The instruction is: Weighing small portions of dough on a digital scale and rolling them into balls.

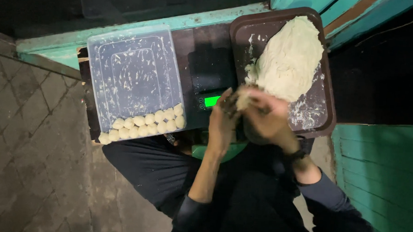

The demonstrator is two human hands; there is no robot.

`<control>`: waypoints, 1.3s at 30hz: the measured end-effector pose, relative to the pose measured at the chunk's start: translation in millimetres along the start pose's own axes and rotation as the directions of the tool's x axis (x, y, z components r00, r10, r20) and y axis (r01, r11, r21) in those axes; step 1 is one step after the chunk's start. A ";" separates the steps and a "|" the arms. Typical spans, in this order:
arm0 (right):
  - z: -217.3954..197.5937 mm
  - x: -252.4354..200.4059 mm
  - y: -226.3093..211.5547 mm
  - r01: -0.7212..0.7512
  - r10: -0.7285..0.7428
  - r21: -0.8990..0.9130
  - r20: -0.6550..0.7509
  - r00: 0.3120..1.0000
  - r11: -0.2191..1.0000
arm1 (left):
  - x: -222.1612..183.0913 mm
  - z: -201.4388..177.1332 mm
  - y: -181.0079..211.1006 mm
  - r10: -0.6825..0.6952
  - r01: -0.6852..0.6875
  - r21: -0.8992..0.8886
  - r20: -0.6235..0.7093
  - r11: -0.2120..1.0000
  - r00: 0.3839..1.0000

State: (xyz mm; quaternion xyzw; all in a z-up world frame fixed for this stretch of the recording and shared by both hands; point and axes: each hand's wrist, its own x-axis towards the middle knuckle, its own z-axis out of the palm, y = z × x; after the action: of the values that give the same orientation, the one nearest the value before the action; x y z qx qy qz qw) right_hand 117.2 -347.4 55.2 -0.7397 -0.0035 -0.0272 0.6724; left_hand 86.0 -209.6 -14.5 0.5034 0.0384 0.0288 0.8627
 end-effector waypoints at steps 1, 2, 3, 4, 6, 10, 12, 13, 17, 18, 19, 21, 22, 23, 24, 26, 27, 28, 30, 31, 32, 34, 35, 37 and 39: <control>10.4 -7.3 -9.0 0.224 -0.197 -0.181 0.159 0.968 0.957 | -0.7 5.0 1.6 -0.130 0.118 -0.311 -0.020 0.943 0.991; 20.9 -12.3 -18.7 0.459 -0.351 -0.312 0.346 0.870 0.832 | 1.1 10.4 3.6 -0.250 0.203 -0.593 0.002 0.780 0.968; 22.1 -14.5 -16.0 0.463 -0.353 -0.308 0.350 0.867 0.831 | 3.3 9.0 8.3 -0.246 0.197 -0.593 -0.002 0.781 0.969; 23.1 -17.3 -12.9 0.510 -0.323 -0.386 0.454 0.830 0.769 | 4.7 7.6 12.7 -0.365 0.261 -0.580 -0.069 0.772 0.928; 24.0 -20.5 -10.4 0.560 -0.277 -0.446 0.554 0.785 0.698 | 3.6 2.8 14.8 -0.476 0.320 -0.572 -0.143 0.755 0.867; 17.4 -18.4 12.1 0.618 -0.291 -0.663 0.547 0.785 0.423 | -3.7 -10.9 -1.5 -0.507 0.315 -0.541 -0.249 0.780 0.825; 13.3 -14.1 28.3 0.597 -0.312 -0.681 0.510 0.802 0.423 | -6.5 -13.7 -3.9 -0.501 0.288 -0.581 -0.247 0.762 0.830; 11.9 -11.5 32.6 0.541 -0.284 -0.629 0.468 0.837 0.558 | -8.3 -12.6 -0.1 -0.463 0.283 -0.548 -0.221 0.787 0.858; 9.3 -9.0 42.2 0.413 -0.276 -0.453 0.338 0.900 0.790 | -11.9 -20.1 -24.1 -0.338 0.213 -0.437 -0.234 0.874 0.912; 8.6 -7.6 30.8 0.413 -0.277 -0.451 0.338 0.900 0.791 | -10.6 -20.5 -22.5 -0.338 0.212 -0.435 -0.234 0.875 0.912; 7.8 -6.1 19.5 0.359 -0.236 -0.448 0.307 0.922 0.818 | -9.3 -20.8 -21.1 -0.309 0.184 -0.405 -0.270 0.896 0.912; 1.4 -3.1 4.6 0.305 -0.196 -0.440 0.276 0.941 0.845 | -3.3 -21.8 -15.6 -0.277 0.155 -0.370 -0.305 0.916 0.911; -3.2 -2.1 1.1 0.340 -0.273 -0.372 0.222 0.936 0.864 | 0.7 -23.4 -11.0 -0.163 0.065 -0.257 -0.382 0.964 0.910; -7.8 -1.2 -2.6 0.378 -0.344 -0.305 0.162 0.925 0.874 | 4.4 -24.9 -6.2 -0.041 -0.022 -0.136 -0.444 0.991 0.895; -11.4 0.3 1.7 0.378 -0.343 -0.298 0.162 0.925 0.877 | 17.0 -30.6 -7.0 -0.038 -0.023 -0.129 -0.447 0.991 0.894; -18.6 5.7 8.7 0.373 -0.362 -0.264 0.092 0.928 0.890 | 44.8 -41.1 -7.4 0.318 -0.161 0.423 -0.334 0.892 0.887; -18.4 2.8 10.8 0.379 -0.368 -0.258 0.091 0.925 0.889 | 58.3 -40.0 3.2 0.326 -0.167 0.426 -0.331 0.889 0.886; -18.6 0.5 13.0 0.342 -0.332 -0.259 0.084 0.940 0.903 | 72.6 -38.2 13.9 0.198 0.002 0.539 -0.314 0.843 0.929; -21.6 -2.5 20.5 0.307 -0.299 -0.255 0.073 0.952 0.917 | 94.5 -39.6 21.4 0.069 0.156 0.644 -0.311 0.749 0.948; -24.4 -3.2 26.2 0.332 -0.319 -0.304 0.092 0.943 0.893 | 102.5 -43.0 17.9 0.067 0.146 0.749 -0.246 0.646 0.967; -27.2 -4.6 32.5 0.353 -0.337 -0.353 0.109 0.935 0.866 | 110.4 -46.4 13.8 0.053 0.125 0.840 -0.180 0.529 0.982; -28.5 -7.3 20.7 0.349 -0.345 -0.320 0.073 0.936 0.881 | 110.4 -41.7 21.4 0.075 0.078 0.884 -0.126 0.461 0.989; -28.9 -9.7 15.1 0.347 -0.349 -0.290 0.045 0.936 0.892 | 109.7 -39.8 24.8 0.092 0.034 0.917 -0.077 0.397 0.993; -38.1 -9.5 23.6 0.355 -0.362 -0.311 0.036 0.931 0.882 | 116.5 -44.7 20.1 0.138 -0.003 0.941 -0.046 0.338 0.989; -43.2 -7.7 27.4 0.368 -0.379 -0.333 0.036 0.925 0.868 | 116.1 -42.7 23.7 0.188 -0.035 0.959 -0.019 0.282 0.982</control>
State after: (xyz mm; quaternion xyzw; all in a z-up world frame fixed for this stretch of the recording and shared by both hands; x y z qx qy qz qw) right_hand 109.1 -392.8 31.6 -0.8276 -0.1316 -0.1679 0.5191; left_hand 197.2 -150.7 -19.1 0.9160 0.0679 0.0927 0.3843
